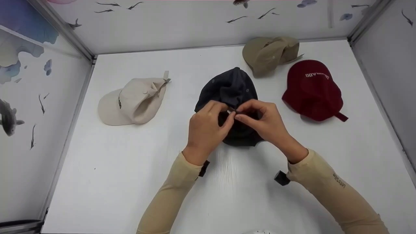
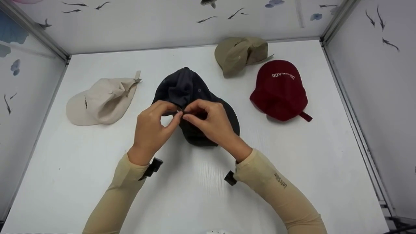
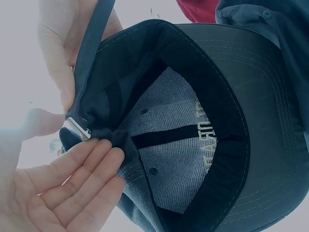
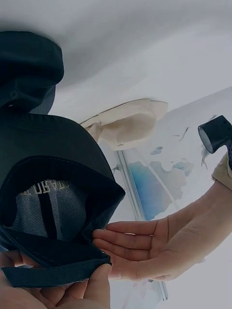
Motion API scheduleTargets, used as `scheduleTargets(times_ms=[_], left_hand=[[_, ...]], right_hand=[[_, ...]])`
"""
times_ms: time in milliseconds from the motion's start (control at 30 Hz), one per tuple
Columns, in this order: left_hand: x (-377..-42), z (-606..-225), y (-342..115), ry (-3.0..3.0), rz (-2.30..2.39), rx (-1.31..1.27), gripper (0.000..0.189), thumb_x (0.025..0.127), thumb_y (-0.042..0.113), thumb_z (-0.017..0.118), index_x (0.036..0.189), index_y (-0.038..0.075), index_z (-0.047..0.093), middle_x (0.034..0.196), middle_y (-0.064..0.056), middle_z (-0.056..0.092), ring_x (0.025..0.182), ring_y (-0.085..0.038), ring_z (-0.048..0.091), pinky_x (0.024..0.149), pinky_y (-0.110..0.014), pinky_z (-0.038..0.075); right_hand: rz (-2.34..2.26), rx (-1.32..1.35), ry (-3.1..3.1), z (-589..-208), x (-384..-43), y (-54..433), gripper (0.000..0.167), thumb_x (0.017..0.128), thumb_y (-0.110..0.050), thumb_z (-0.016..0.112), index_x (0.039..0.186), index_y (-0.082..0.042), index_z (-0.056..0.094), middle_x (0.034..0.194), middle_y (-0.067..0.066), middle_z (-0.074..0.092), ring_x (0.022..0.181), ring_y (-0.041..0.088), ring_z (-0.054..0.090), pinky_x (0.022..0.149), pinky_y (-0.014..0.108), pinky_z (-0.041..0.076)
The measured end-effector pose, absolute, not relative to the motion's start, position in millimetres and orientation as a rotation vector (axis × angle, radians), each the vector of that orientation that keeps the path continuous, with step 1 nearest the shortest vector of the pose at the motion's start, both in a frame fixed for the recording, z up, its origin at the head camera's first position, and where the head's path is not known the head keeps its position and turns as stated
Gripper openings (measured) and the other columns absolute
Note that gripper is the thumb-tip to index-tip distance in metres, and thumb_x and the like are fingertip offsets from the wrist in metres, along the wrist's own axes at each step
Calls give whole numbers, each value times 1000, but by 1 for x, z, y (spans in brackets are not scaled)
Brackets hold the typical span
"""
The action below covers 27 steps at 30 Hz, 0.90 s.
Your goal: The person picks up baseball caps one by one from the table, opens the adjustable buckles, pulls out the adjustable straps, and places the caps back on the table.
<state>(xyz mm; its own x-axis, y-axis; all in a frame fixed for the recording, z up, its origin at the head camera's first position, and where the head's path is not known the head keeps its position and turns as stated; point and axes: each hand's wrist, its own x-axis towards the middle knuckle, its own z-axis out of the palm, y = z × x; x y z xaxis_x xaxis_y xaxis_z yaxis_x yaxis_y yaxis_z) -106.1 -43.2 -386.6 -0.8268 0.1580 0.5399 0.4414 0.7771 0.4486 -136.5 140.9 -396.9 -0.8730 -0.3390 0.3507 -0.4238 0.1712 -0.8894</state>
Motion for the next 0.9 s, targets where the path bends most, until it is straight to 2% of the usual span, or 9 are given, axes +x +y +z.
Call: scheduleTargets(times_ms=[600, 900], left_hand=[[-107, -390, -43, -2493, -785, -456, 16, 91, 23, 68, 94, 7, 72, 93, -4, 70, 82, -15, 70, 69, -30, 58], [-106, -389, -43, -2500, -762, -463, 16, 92, 22, 67, 93, 7, 72, 92, -4, 70, 79, -16, 70, 69, -29, 59]], right_hand=[[1826, 768, -2362, -398, -136, 140, 8, 84, -1, 77, 91, 0, 72, 87, 13, 73, 76, 7, 65, 67, 19, 52], [1816, 773, -2372, -399, -136, 141, 8, 86, -5, 76, 92, -2, 73, 88, 13, 73, 76, 8, 65, 67, 20, 53]])
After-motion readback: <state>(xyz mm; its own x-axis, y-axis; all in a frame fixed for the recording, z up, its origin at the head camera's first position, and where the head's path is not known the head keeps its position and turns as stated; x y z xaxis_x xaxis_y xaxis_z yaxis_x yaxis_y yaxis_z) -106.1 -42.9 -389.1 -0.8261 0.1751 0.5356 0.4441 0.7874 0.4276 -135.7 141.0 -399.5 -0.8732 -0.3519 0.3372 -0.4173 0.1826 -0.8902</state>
